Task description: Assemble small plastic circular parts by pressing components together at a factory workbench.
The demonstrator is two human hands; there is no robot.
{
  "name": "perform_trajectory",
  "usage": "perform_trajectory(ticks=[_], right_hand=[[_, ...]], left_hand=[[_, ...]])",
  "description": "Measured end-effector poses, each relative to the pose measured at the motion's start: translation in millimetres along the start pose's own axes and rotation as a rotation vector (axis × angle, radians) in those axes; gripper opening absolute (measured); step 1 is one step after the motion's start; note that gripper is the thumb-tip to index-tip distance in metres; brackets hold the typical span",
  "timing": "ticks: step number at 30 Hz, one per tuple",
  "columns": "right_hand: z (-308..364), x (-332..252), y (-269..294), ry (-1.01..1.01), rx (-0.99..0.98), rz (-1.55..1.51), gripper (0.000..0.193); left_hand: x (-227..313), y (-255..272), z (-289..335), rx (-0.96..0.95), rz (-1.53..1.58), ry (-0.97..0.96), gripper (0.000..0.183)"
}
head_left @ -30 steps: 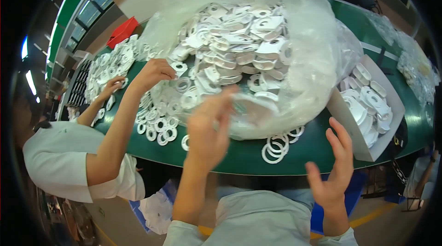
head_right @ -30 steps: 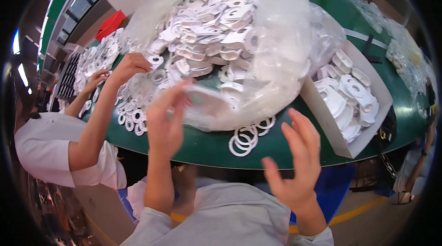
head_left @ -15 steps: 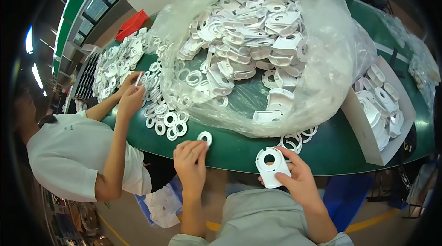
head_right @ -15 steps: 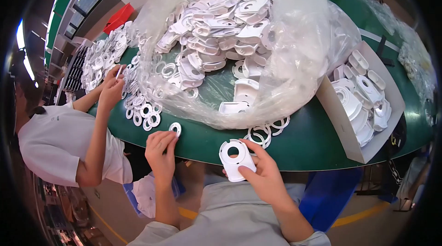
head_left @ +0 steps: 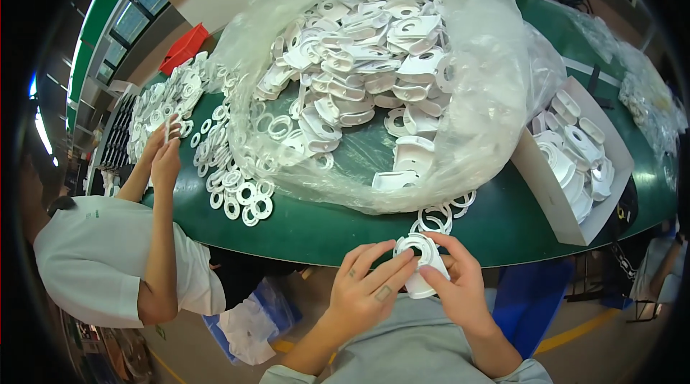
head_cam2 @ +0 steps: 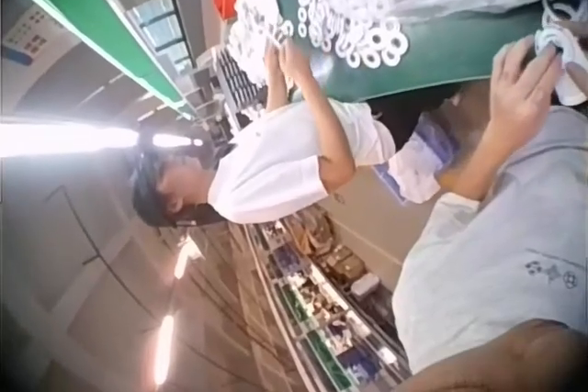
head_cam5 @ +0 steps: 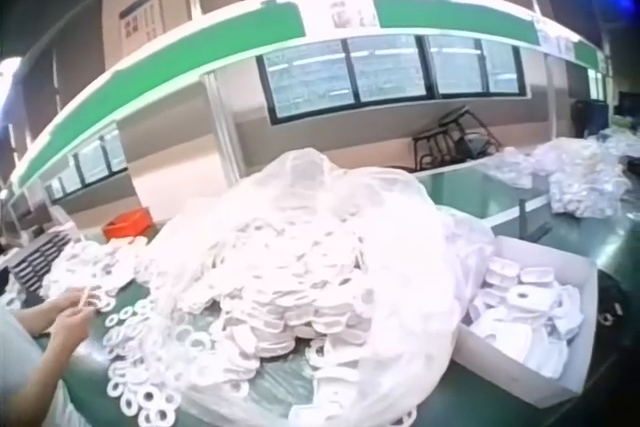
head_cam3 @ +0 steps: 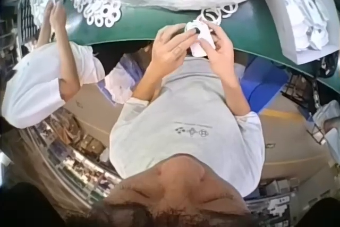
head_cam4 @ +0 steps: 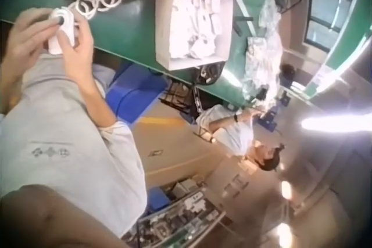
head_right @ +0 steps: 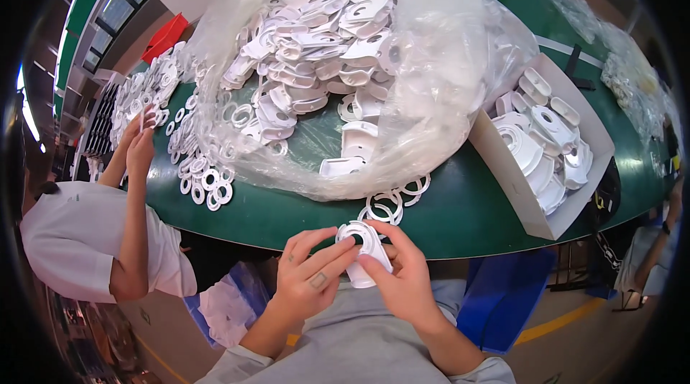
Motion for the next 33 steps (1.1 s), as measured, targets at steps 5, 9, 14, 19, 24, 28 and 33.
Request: perform_trajectory(ticks=[5,9,14,19,24,28,33], right_hand=[[10.4,-5.7,21.0,-0.012,0.143,-0.115,0.037],[14.0,-11.4,42.6,0.022,0.228,-0.063,0.036],[10.7,-6.5,57.6,-0.003,0.146,-0.165,0.037],[8.2,-6.6,54.6,-0.016,0.043,-0.171,0.039],[5.1,-3.7,56.8,-0.010,0.034,-0.225,0.040],[8.5,-5.6,56.8,0.010,0.057,-0.225,0.040],[9.2,-8.1,54.2,-0.006,0.096,-0.236,0.040]], left_hand=[[-14.0,-8.1,-2.2,0.171,0.147,0.138,0.039],[-21.7,-22.2,-20.6,-0.037,0.147,0.137,0.035],[-24.9,-28.3,-10.7,-0.069,0.086,0.110,0.025],[-25.4,-30.4,-17.4,-0.052,0.113,0.146,0.027],[-25.8,-31.6,-19.9,0.080,0.159,0.290,0.035],[-17.7,-37.4,-25.9,0.050,-0.002,0.255,0.046],[-21.5,-33.1,-27.5,0.050,-0.045,0.260,0.035]])
Point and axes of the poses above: each hand's wrist, its own z-axis away from the middle knuckle, its own y-axis out of the back of the hand, x = y × z, the point moved 2 cm from there along -z, towards the middle knuckle, and after that the axes turned 15 degrees about -y, right-handed, at the moved point
